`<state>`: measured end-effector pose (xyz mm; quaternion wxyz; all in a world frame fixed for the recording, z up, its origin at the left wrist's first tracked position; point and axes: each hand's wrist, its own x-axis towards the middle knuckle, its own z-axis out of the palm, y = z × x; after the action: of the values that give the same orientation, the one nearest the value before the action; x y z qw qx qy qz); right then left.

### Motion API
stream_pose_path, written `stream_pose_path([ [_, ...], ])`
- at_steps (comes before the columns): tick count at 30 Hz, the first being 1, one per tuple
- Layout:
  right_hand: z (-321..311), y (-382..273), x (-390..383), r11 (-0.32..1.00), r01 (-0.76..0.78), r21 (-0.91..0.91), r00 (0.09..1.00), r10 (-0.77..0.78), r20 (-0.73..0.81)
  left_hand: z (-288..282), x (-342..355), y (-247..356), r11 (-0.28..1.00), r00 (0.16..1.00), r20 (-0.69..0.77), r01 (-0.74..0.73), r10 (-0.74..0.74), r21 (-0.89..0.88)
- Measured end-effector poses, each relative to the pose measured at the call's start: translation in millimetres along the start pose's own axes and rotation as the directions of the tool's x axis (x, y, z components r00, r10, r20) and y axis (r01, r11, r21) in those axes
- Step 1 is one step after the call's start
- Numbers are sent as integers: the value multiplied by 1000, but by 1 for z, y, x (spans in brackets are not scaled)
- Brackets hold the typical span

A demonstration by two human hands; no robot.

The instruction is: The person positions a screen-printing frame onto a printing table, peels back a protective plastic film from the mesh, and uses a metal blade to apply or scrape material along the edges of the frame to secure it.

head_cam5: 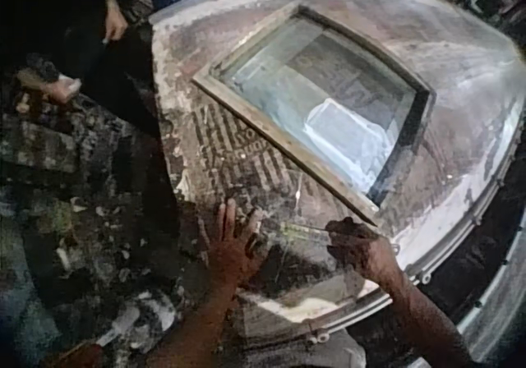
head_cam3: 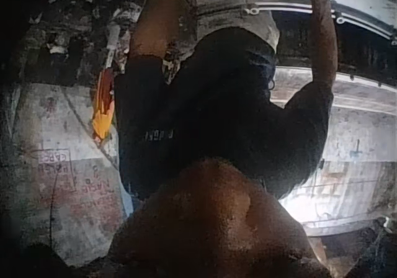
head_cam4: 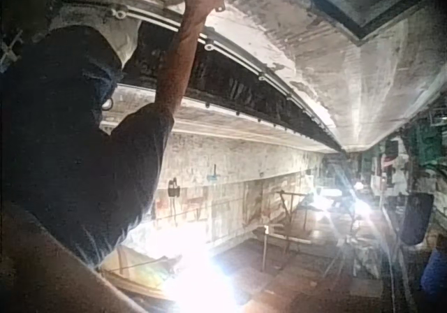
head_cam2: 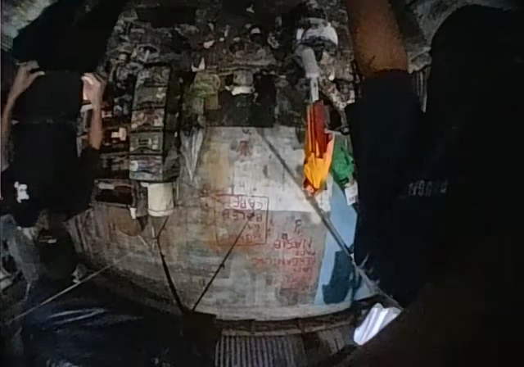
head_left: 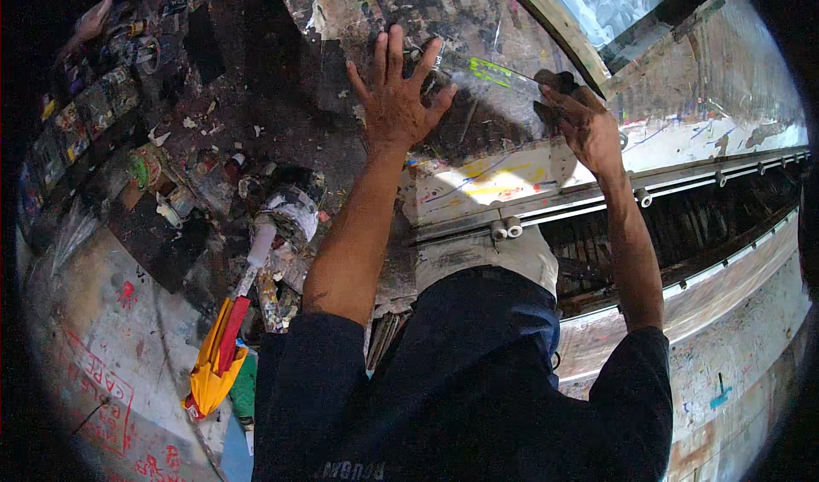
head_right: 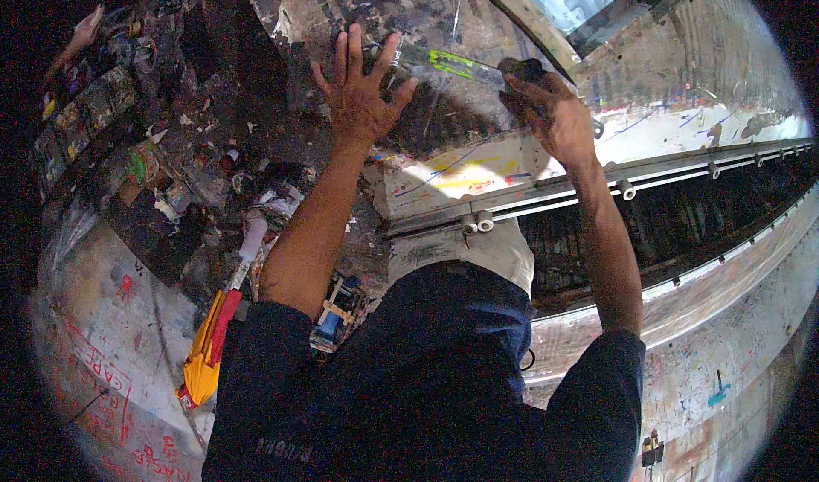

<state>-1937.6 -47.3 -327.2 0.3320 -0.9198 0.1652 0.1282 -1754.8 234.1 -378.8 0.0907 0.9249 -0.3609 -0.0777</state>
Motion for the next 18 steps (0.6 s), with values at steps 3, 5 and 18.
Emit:
stream_pose_path([
  [3, 0, 1, -1, 999, -26, 29, 999, 25, 30, 0, -1, 0, 1000, 1000, 9, 3, -3, 6],
  [5, 0, 2, -1, 999, 16, 40, 1000, -16, 2, 0, -1, 0, 1000, 1000, 1, 2, -2, 26],
  [18, 2, 10, -2, 988, 25, 152, 999, -28, 18, 4, -1, -1, 1000, 1000, -12, 8, -8, -1],
])
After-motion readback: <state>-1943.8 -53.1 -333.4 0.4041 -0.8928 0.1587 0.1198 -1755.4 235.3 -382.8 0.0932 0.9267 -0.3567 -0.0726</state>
